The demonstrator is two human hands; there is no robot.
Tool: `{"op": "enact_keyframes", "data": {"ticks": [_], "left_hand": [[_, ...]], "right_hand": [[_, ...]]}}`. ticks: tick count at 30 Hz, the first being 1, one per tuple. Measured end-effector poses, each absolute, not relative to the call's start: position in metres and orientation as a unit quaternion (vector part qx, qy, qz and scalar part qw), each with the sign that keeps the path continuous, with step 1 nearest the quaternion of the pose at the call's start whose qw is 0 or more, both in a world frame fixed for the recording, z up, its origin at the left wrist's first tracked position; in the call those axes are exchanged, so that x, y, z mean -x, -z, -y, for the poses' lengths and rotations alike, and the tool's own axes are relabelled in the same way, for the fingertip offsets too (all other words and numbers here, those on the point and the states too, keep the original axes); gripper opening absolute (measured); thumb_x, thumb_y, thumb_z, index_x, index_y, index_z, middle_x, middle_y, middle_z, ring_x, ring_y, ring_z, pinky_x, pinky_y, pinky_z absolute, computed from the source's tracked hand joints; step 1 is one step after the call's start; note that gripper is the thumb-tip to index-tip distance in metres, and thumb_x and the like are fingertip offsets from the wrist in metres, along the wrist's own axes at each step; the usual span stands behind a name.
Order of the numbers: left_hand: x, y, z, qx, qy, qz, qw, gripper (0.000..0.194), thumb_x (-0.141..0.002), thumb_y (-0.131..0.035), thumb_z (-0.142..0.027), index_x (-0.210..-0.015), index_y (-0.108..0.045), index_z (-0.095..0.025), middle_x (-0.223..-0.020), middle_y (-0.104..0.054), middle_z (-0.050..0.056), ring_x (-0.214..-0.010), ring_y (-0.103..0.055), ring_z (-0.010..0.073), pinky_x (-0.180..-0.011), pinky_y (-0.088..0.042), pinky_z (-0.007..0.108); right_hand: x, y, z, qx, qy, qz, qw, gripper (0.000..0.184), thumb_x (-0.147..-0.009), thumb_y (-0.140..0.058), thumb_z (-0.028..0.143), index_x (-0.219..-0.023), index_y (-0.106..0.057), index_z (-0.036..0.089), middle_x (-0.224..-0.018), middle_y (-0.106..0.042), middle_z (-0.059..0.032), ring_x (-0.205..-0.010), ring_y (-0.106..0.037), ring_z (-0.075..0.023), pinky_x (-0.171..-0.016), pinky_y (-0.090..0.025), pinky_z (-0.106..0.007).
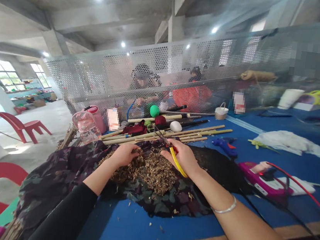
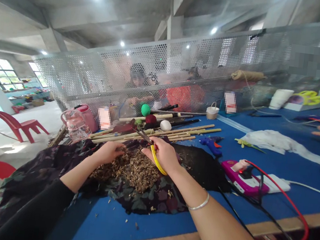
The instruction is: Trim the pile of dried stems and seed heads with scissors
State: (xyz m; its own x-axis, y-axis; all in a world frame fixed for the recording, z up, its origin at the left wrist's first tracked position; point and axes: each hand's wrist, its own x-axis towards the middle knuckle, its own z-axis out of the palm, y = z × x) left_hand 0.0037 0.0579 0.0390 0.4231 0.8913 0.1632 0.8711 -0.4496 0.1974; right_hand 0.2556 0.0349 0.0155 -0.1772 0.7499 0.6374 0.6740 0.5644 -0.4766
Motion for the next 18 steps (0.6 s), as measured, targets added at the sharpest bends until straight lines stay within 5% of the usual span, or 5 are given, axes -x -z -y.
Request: {"op": "enact_keyframes", "data": {"ticks": [5, 10, 15, 18], "left_hand": [[-0.008, -0.024, -0.048, -0.816, -0.230, -0.528, -0.052, 0.027, -0.078, -0.055, -0.018, -0.104, -0.062, -0.020, -0.106, -0.065, 0.007, -0.100, -0.058, 0.0204, -0.087, -0.044, 0.030], [-0.011, -0.003, -0.033, -0.822, -0.218, -0.525, -0.034, 0.035, -0.076, -0.051, -0.008, -0.108, -0.060, -0.019, -0.110, -0.063, 0.008, -0.101, -0.059, 0.0189, -0.090, -0.045, 0.030], [-0.009, -0.001, -0.030, -0.777, -0.321, -0.537, 0.074, 0.026, -0.077, -0.056, -0.016, -0.101, -0.064, -0.020, -0.106, -0.066, 0.009, -0.102, -0.058, 0.0221, -0.095, -0.042, 0.037], [-0.020, -0.005, -0.033, -0.651, -0.441, -0.558, 0.266, 0.019, -0.077, -0.058, -0.023, -0.093, -0.065, -0.018, -0.092, -0.067, 0.008, -0.089, -0.061, 0.0205, -0.085, -0.049, 0.037]], "right_hand": [[-0.256, -0.015, -0.034, 0.462, -0.045, 0.769, 0.440, 0.038, -0.075, -0.059, 0.042, -0.106, -0.057, 0.020, -0.089, -0.065, -0.0061, -0.074, -0.060, -0.0186, -0.070, -0.046, -0.028], [-0.255, -0.017, -0.034, 0.465, -0.043, 0.768, 0.440, 0.038, -0.075, -0.059, 0.042, -0.105, -0.057, 0.019, -0.087, -0.065, -0.0064, -0.073, -0.060, -0.0190, -0.069, -0.045, -0.028], [-0.254, -0.018, -0.033, 0.460, -0.047, 0.772, 0.436, 0.038, -0.075, -0.059, 0.042, -0.105, -0.058, 0.019, -0.087, -0.066, -0.0066, -0.072, -0.060, -0.0186, -0.068, -0.045, -0.027], [-0.254, -0.017, -0.034, 0.462, -0.051, 0.770, 0.436, 0.038, -0.074, -0.060, 0.041, -0.105, -0.058, 0.019, -0.091, -0.066, -0.0072, -0.075, -0.060, -0.0187, -0.070, -0.046, -0.028]]}}
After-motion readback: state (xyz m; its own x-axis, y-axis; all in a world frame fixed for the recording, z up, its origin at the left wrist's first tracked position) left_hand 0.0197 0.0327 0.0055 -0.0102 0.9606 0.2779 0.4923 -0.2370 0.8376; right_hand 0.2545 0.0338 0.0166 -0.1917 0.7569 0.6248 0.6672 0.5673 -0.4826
